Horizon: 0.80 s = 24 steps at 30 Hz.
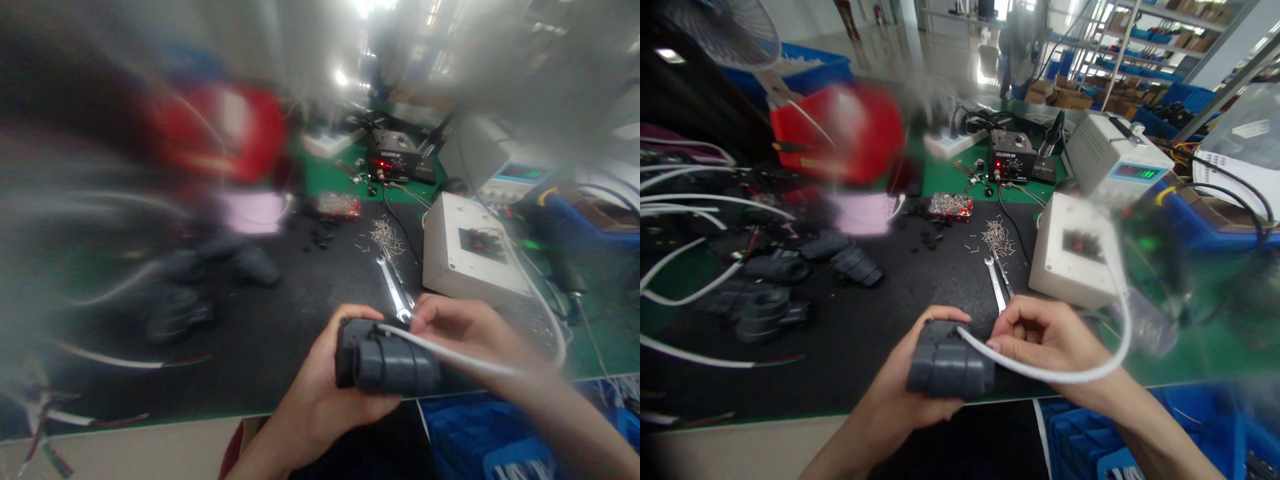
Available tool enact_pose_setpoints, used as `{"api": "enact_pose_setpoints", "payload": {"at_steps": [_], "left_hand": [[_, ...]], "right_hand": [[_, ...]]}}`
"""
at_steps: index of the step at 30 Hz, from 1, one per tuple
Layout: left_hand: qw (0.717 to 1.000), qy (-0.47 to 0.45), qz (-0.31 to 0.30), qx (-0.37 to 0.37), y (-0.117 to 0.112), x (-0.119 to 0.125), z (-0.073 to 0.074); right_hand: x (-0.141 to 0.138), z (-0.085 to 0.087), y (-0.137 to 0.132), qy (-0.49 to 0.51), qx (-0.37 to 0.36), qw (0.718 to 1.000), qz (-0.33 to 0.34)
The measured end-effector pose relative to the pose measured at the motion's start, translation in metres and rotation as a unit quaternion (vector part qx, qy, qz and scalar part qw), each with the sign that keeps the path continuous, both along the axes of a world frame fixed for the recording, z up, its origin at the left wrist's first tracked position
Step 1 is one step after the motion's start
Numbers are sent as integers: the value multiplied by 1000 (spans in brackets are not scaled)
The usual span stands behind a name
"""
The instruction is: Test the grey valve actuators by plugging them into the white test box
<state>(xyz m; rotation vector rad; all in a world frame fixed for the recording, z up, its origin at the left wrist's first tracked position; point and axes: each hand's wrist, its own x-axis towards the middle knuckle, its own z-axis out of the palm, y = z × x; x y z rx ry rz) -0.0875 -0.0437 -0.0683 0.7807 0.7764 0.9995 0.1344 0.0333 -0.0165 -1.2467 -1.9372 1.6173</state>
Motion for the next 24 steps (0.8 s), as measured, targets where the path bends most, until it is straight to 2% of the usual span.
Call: {"api": "enact_pose_setpoints", "payload": {"at_steps": [2,5,7,10,14,16,18,21,24], "left_hand": [[996,-45,60,-52,2,0,2],[988,-73,110,-83,4,1,5],[988,-72,109,-87,5,2,6],[992,-41,93,-73,4,3,5],[997,27,76,-16,1,4,0],[996,58,66,22,-2,5,-3],[995,76,43,51,-5,6,-7],[995,69,11,71,-8,6,-8],[996,45,1,71,-9,7,-4]], "right_hand": [[5,-12,-5,-46,104,993,16],[11,-30,-16,-140,226,960,86],[11,-37,-23,-175,272,940,107],[7,-43,-29,-205,330,916,102],[5,-52,-31,-206,379,896,108],[9,-56,-32,-189,369,903,111],[12,-56,-34,-156,319,930,99],[15,-44,-40,-95,169,980,36],[18,-29,-50,-74,-21,997,-21]]}}
